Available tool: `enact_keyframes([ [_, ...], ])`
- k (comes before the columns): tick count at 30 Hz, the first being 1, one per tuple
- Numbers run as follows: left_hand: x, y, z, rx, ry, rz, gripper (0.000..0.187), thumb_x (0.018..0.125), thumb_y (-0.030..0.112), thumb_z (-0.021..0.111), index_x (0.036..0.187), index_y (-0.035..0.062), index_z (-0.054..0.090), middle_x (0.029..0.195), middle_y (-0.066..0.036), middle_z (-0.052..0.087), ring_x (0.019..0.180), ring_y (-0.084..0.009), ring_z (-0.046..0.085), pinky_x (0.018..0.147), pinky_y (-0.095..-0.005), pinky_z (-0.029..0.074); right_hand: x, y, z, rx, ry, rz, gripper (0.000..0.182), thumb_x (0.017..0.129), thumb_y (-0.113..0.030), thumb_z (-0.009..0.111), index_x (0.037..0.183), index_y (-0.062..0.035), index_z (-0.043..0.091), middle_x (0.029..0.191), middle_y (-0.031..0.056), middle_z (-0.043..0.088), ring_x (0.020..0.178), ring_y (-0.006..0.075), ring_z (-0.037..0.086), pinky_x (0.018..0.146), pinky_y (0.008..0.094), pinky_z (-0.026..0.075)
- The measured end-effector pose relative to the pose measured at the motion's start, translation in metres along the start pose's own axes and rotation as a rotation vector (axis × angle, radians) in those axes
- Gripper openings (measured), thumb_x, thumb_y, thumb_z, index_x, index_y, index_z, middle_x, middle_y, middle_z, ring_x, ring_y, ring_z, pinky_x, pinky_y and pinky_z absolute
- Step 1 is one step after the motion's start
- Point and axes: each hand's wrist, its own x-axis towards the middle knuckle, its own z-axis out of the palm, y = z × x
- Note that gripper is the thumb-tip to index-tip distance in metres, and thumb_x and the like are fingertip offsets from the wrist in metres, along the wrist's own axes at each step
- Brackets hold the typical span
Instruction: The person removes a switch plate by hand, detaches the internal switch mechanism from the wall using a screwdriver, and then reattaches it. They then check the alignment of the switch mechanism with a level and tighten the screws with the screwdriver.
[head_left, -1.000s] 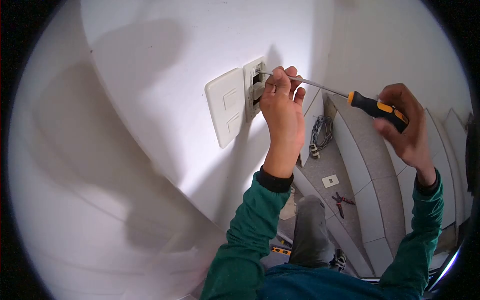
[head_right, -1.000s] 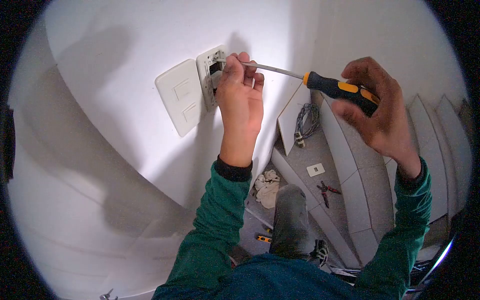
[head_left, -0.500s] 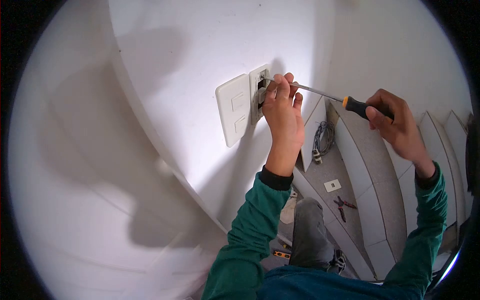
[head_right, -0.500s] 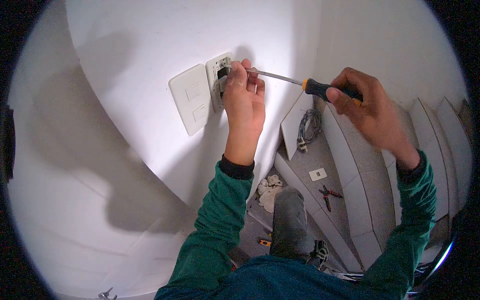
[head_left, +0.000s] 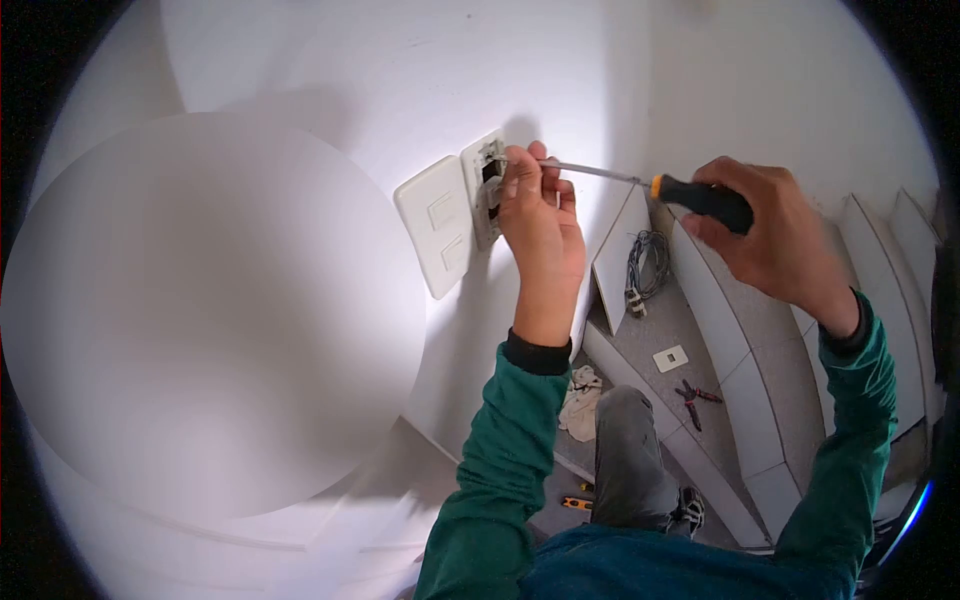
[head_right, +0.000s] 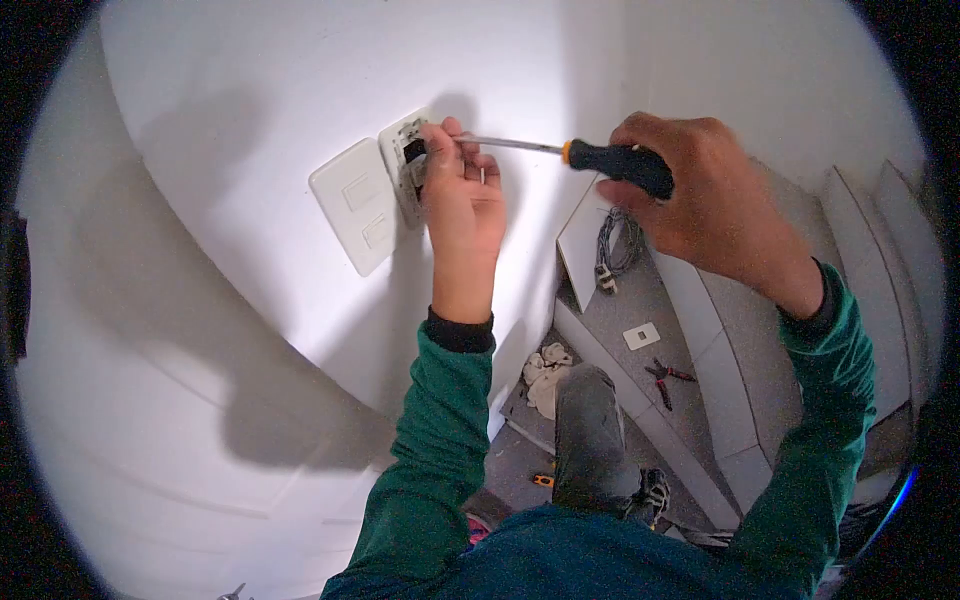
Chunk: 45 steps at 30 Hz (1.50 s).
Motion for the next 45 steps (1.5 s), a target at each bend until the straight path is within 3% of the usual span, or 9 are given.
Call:
enact_keyframes([
  [3, -0.001, 0.003, -0.001, 0.002, 0.020, 0.006, 0.026, 0.090, 0.034, 0.066, 0.104, 0.0133, 0.060, 0.104, 0.004, 0.059, 0.085, -0.0050, 0.049, 0.073, -0.0209, 0.040, 0.010, 0.002, -0.016, 0.487, -0.255, 0.310, 0.035, 0.078, -0.021, 0.076, 0.101, -0.0016, 0.058, 0.074, 0.0100, 0.060, 0.062, 0.0223, 0.061, 0.060, 0.0325, 0.049],
  [5, 0.007, 0.006, -0.004, 0.036, 0.007, -0.018, 0.028, 0.088, 0.036, 0.067, 0.103, 0.0133, 0.060, 0.103, 0.005, 0.059, 0.084, -0.0047, 0.049, 0.073, -0.0204, 0.041, 0.015, 0.024, 0.019, 0.227, 0.218, -0.242, 0.036, 0.078, -0.021, 0.075, 0.104, -0.0028, 0.059, 0.071, 0.0125, 0.062, 0.057, 0.0278, 0.061, 0.058, 0.0354, 0.049],
  [13, -0.017, 0.022, -0.008, 0.364, -0.141, -0.052, 0.053, 0.090, 0.051, 0.057, 0.119, 0.0062, 0.053, 0.118, -0.008, 0.057, 0.102, -0.0191, 0.053, 0.093, -0.0353, 0.041, 0.004, 0.033, 0.026, -0.045, 0.223, -0.209, 0.030, 0.084, -0.017, 0.069, 0.105, 0.0028, 0.061, 0.080, 0.0144, 0.064, 0.070, 0.0247, 0.064, 0.066, 0.0340, 0.052],
  [16, -0.049, 0.036, -0.074, 0.894, -0.576, -0.108, 0.053, 0.092, 0.045, 0.056, 0.120, 0.0001, 0.053, 0.115, -0.015, 0.060, 0.100, -0.0229, 0.058, 0.092, -0.0377, 0.045, -0.040, 0.054, 0.026, 0.085, 0.090, -0.099, 0.038, 0.088, -0.017, 0.065, 0.118, 0.0021, 0.052, 0.107, 0.0229, 0.062, 0.072, 0.0336, 0.066, 0.069, 0.0378, 0.055],
  [18, -0.079, 0.030, -0.129, 1.061, -0.719, -0.306, 0.041, 0.095, 0.033, 0.058, 0.113, -0.0028, 0.057, 0.110, -0.016, 0.063, 0.096, -0.0224, 0.061, 0.087, -0.0364, 0.049, -0.073, 0.099, 0.111, 0.226, 0.523, 0.044, 0.029, 0.081, -0.021, 0.070, 0.100, -0.0017, 0.059, 0.075, 0.0154, 0.061, 0.062, 0.0317, 0.059, 0.060, 0.0399, 0.047],
  [22, -0.169, 0.001, -0.301, 1.430, -0.573, -0.746, 0.033, 0.091, 0.025, 0.063, 0.112, -0.0005, 0.060, 0.103, -0.010, 0.066, 0.096, -0.0192, 0.062, 0.086, -0.0321, 0.049, -0.196, 0.099, 0.236, 0.889, -0.055, 0.789, 0.025, 0.088, -0.021, 0.065, 0.100, -0.0026, 0.054, 0.072, 0.0019, 0.053, 0.052, 0.0077, 0.052, 0.047, 0.0249, 0.042],
  [28, -0.306, -0.029, -0.423, 1.392, -0.337, -1.358, 0.033, 0.088, 0.019, 0.065, 0.114, -0.0008, 0.059, 0.105, -0.017, 0.067, 0.097, -0.0282, 0.065, 0.085, -0.0370, 0.050, -0.296, 0.040, 0.278, 0.826, -0.034, 1.425, 0.029, 0.085, -0.014, 0.068, 0.108, -0.0036, 0.056, 0.078, 0.0031, 0.057, 0.058, 0.0082, 0.054, 0.051, 0.0255, 0.045],
  [39, -0.470, -0.135, -0.579, 1.793, -0.623, -1.493, 0.039, 0.082, 0.030, 0.066, 0.113, 0.0077, 0.058, 0.108, -0.013, 0.066, 0.102, -0.0315, 0.062, 0.083, -0.0430, 0.050, -0.355, 0.046, 0.225, 0.513, 0.233, 1.497, 0.036, 0.088, -0.019, 0.057, 0.114, 0.0026, 0.047, 0.070, 0.0015, 0.047, 0.047, 0.0062, 0.041, 0.039, 0.0210, 0.030],
  [45, -0.504, -0.221, -0.655, 2.153, -1.019, -0.971, 0.059, 0.073, 0.032, 0.075, 0.123, 0.0086, 0.054, 0.117, -0.015, 0.058, 0.116, -0.0305, 0.050, 0.098, -0.0504, 0.037, -0.385, 0.057, 0.177, 0.451, 0.262, 1.551, 0.028, 0.094, -0.025, 0.054, 0.109, -0.0032, 0.045, 0.067, 0.0006, 0.039, 0.046, 0.0067, 0.039, 0.037, 0.0218, 0.031],
])
